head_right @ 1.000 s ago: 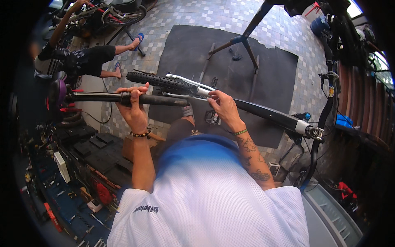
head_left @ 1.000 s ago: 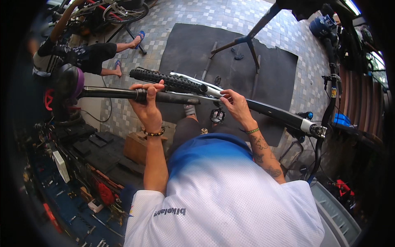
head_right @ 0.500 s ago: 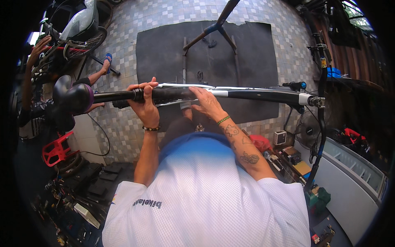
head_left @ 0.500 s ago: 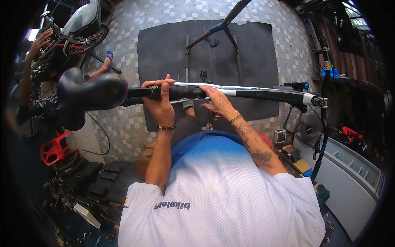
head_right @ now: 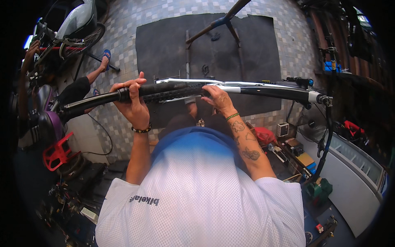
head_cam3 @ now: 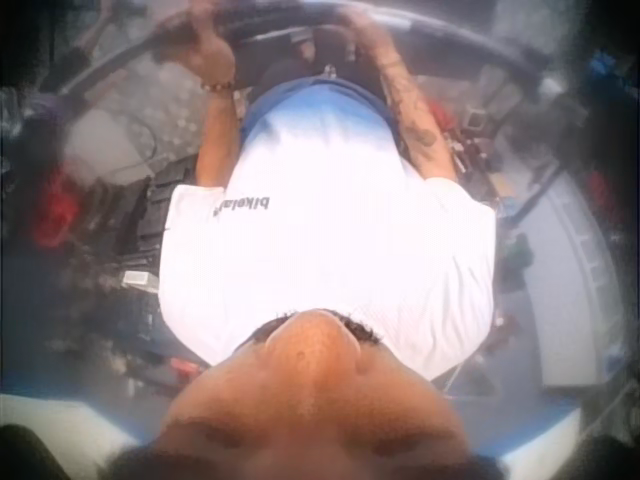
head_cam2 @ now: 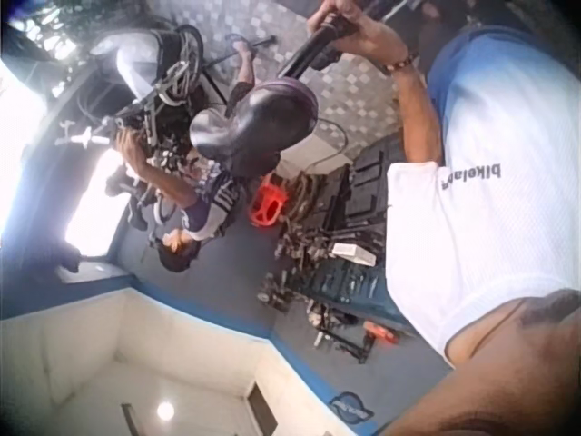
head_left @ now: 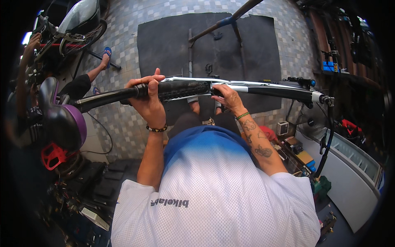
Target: The person assembles a bicycle by attaching the seat post and handlebar stem to the frame. They insert the seat post into the frame, adjust the handlebar stem, and tighten bolts to secure the components.
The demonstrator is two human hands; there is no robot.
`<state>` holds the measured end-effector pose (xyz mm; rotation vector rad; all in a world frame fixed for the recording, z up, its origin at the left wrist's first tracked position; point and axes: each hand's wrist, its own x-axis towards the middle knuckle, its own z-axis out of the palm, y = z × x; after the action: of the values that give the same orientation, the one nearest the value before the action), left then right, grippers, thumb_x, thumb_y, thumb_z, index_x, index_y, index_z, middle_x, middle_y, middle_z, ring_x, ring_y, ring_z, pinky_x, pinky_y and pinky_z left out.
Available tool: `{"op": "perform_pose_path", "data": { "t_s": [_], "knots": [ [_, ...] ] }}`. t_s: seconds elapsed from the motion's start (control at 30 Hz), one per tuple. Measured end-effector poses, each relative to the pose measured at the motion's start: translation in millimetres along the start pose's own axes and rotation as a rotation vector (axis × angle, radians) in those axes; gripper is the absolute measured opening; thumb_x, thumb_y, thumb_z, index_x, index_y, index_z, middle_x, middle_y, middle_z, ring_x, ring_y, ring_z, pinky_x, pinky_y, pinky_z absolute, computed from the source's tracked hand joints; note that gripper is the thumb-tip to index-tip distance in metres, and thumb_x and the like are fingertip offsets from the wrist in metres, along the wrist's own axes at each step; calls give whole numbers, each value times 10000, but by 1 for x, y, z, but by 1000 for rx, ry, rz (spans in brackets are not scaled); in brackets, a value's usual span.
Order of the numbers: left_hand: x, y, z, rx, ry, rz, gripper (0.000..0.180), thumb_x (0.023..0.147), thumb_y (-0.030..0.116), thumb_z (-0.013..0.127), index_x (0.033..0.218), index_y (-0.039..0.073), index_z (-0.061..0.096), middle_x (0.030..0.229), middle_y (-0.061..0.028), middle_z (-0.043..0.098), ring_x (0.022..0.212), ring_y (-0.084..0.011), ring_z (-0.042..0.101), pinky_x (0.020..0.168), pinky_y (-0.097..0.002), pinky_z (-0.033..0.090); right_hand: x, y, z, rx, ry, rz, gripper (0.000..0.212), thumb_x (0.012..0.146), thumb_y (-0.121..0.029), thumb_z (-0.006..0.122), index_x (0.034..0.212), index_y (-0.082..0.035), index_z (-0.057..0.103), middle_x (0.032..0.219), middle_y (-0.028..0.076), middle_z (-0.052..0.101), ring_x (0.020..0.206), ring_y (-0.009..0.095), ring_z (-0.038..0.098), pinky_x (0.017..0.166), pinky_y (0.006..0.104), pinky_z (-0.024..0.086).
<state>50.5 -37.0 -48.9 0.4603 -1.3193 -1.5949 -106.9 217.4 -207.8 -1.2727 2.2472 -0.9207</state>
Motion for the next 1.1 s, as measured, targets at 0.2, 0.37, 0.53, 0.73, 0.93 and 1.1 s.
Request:
{"op": "perform_pose_path", "data": {
  "t_s": [0.2, 0.37, 0.53, 0.73, 0.93, 1.1],
  "knots": [
    [-24, -12, 9, -35, -105, -58, 340, 1086, 79, 680, 1344, 94, 458, 1038, -97, 705, 1049, -256, 749, 1189, -696, 479, -11, -18, -6, 101, 123, 137, 690, 844, -194, 929, 1455, -59, 636, 1353, 176, 722, 1260, 375, 703, 1051, 445, 585],
    [-38, -20, 33, -87, -111, -112, 290, 1061, 50, 712, 1255, 61, 495, 1005, -105, 715, 1026, -231, 761, 1186, -638, 503, -21, -12, 1, 145, 114, 168, 696, 853, -199, 909, 1474, -68, 622, 1393, 179, 707, 1257, 373, 696, 1059, 439, 571],
    [-44, -30, 36, -12, -219, -123, 343, 1075, 30, 681, 1328, 101, 460, 1085, -112, 731, 1067, -226, 749, 1200, -663, 481, -22, -18, 0, 170, 93, 252, 702, 859, -209, 901, 1486, -75, 617, 1399, 187, 706, 1208, 372, 714, 1040, 443, 578],
    [-67, -39, 46, -31, -160, -110, 347, 1055, 17, 702, 1295, 74, 459, 1109, -139, 730, 1083, -257, 749, 1202, -647, 477, -20, -13, 0, 194, 91, 239, 704, 869, -225, 880, 1499, -73, 607, 1433, 181, 694, 1300, 379, 671, 1116, 445, 542],
    [-88, -20, 33, 108, -357, -143, 393, 1110, 112, 633, 1436, 41, 426, 1319, -211, 694, 1316, -320, 669, 1196, -517, 477, -20, -9, 3, 217, 105, 240, 722, 862, -212, 878, 1512, -79, 594, 1408, 173, 713, 1303, 379, 673, 1115, 455, 543],
    [-89, -9, 30, 272, -403, -187, 412, 1057, 64, 731, 1404, 13, 515, 1359, -206, 695, 1325, -277, 658, 1152, -433, 514, -17, -10, 0, 215, 111, 271, 823, 826, -197, 909, 1554, -81, 544, 1362, 175, 731, 1257, 378, 700, 1074, 458, 567]
  ]
}}
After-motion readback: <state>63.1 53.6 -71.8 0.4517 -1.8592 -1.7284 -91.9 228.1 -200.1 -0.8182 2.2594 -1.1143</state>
